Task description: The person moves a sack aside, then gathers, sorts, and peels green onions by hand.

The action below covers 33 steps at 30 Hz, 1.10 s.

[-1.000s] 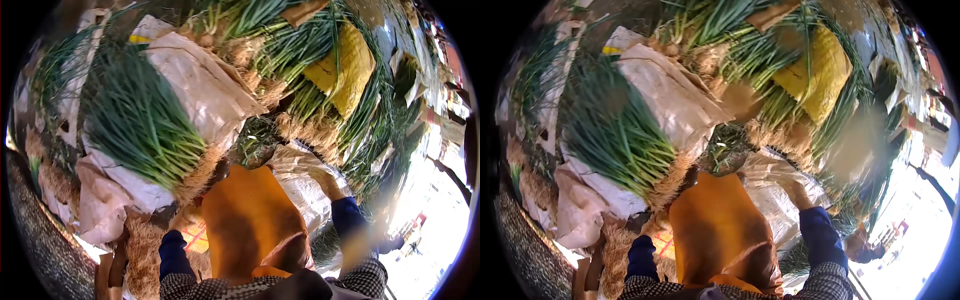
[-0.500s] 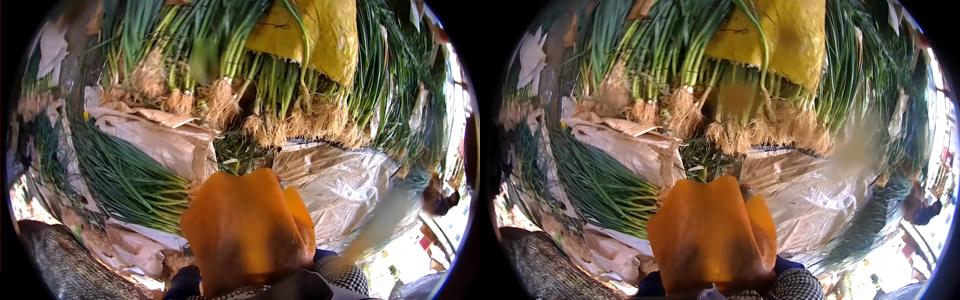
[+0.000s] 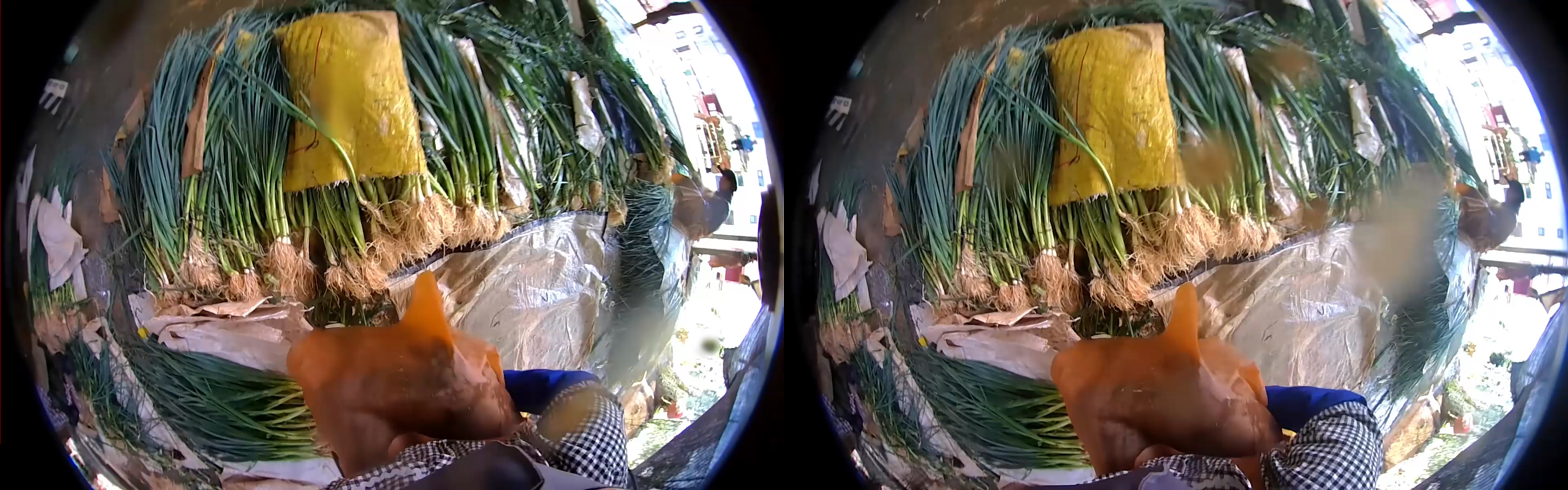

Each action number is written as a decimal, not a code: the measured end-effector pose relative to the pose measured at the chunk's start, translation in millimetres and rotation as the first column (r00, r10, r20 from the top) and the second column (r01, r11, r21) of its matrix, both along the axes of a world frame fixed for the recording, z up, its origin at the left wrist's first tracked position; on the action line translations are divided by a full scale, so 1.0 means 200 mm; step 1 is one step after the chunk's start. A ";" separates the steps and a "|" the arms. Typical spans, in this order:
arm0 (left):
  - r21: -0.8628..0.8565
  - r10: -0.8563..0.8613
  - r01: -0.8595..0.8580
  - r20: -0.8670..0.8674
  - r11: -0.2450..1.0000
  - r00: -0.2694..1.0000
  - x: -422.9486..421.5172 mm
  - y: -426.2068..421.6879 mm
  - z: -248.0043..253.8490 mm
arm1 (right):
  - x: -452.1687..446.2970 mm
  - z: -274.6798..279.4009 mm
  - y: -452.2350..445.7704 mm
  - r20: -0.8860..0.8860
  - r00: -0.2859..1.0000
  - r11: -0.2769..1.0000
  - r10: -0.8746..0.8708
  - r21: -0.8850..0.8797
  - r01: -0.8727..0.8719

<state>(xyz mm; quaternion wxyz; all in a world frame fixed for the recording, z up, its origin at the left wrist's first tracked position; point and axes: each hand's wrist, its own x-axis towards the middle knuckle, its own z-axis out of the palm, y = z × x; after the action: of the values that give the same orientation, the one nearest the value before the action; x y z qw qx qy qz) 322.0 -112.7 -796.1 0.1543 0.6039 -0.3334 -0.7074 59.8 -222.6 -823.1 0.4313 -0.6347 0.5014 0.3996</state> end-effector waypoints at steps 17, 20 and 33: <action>-0.043 0.264 -0.260 0.160 0.965 0.951 0.67 0.59 0.24 | -0.07 0.13 -0.15 0.197 0.975 0.947 -0.103 -0.281 0.156; 0.000 0.316 -0.317 0.098 0.948 0.944 0.78 0.59 0.38 | -0.29 0.25 -0.26 0.254 0.967 0.862 0.021 -0.495 0.112; -0.599 0.475 -0.296 0.164 0.744 0.864 0.80 -0.51 0.90 | -1.00 0.76 -1.33 0.144 0.934 0.542 -0.327 -0.781 0.310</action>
<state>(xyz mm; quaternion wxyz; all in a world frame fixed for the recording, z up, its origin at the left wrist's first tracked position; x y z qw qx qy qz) 482.2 -215.1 -616.8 0.4136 0.6908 -0.4097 -0.4288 -141.1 -488.9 -671.3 0.1656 -0.6537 0.7363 0.0565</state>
